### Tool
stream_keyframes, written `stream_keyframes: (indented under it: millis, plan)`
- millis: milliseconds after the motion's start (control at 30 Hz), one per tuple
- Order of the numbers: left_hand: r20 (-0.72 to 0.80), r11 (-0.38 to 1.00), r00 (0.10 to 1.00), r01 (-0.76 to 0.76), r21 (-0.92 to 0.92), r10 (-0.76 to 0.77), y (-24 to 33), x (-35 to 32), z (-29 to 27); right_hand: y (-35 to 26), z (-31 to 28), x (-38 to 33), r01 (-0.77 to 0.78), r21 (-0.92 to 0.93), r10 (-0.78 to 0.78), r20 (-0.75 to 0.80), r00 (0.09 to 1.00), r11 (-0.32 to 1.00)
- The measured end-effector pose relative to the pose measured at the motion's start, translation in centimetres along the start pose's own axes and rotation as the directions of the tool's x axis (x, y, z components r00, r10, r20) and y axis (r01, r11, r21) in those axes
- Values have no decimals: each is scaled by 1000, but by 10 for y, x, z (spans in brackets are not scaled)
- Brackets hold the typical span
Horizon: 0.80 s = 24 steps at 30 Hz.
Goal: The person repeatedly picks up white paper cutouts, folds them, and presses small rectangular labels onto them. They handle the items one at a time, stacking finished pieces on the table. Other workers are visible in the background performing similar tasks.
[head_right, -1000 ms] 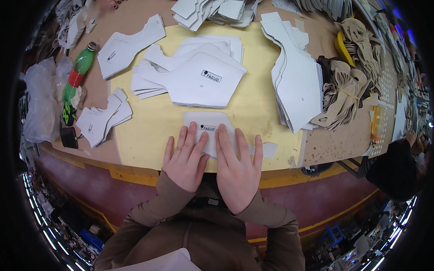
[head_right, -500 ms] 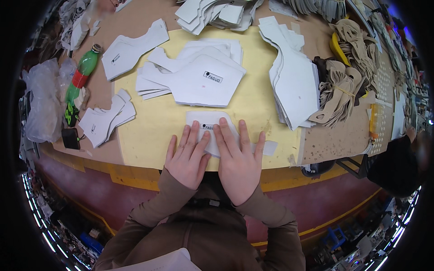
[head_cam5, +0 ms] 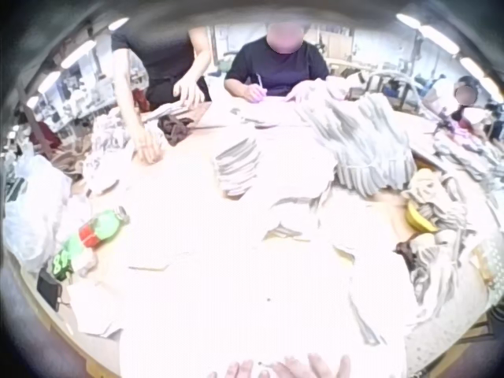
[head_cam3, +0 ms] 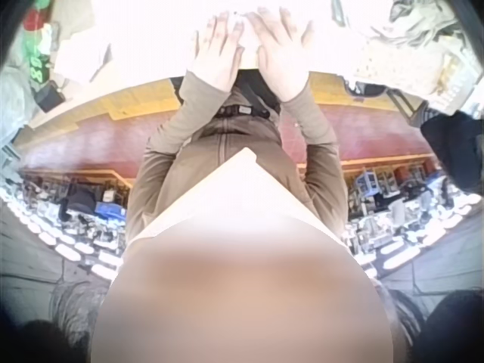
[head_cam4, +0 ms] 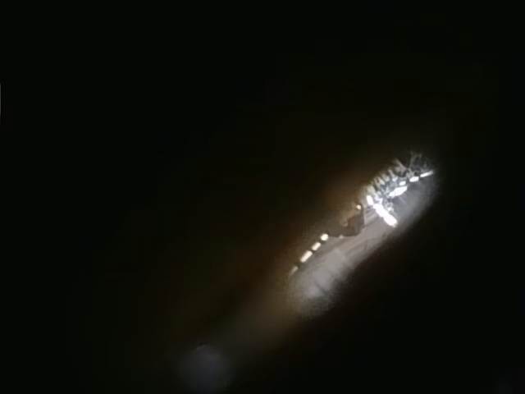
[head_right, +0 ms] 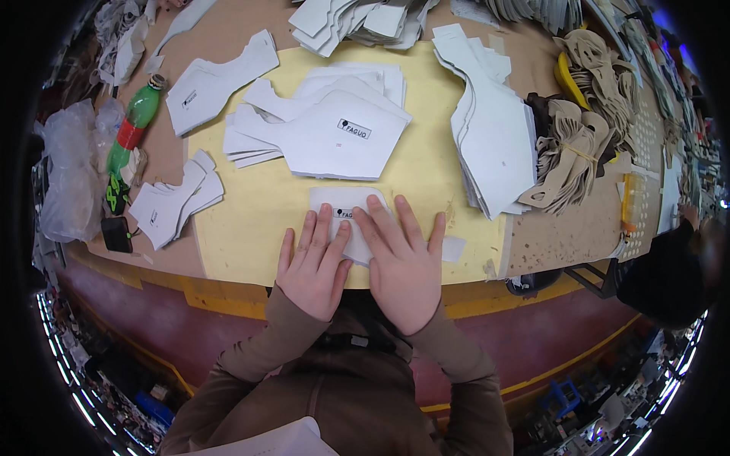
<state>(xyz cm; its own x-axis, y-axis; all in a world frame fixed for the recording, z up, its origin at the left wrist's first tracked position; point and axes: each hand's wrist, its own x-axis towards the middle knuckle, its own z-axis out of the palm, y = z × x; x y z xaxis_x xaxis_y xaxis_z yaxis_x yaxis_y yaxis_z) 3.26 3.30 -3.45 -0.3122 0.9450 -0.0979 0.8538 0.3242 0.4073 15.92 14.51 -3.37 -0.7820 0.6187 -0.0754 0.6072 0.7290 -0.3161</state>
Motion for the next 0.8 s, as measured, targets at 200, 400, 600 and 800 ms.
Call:
stream_keyframes:
  millis: [200,400,600,800]
  plan:
    - [-10,1000,1000,-4,-8,3,-1,0,-1,13,8,2,-58,234,103,-187,977,971]
    - [-20,1000,1000,-12,-5,12,0,2,-2,17,11,7,-21,211,81,-279,957,977]
    - [-37,999,999,-30,42,31,-5,7,-4,16,8,22,-83,360,191,-276,942,929]
    - [-27,997,998,-54,57,55,-5,11,-10,14,8,31,-69,294,156,-284,946,953]
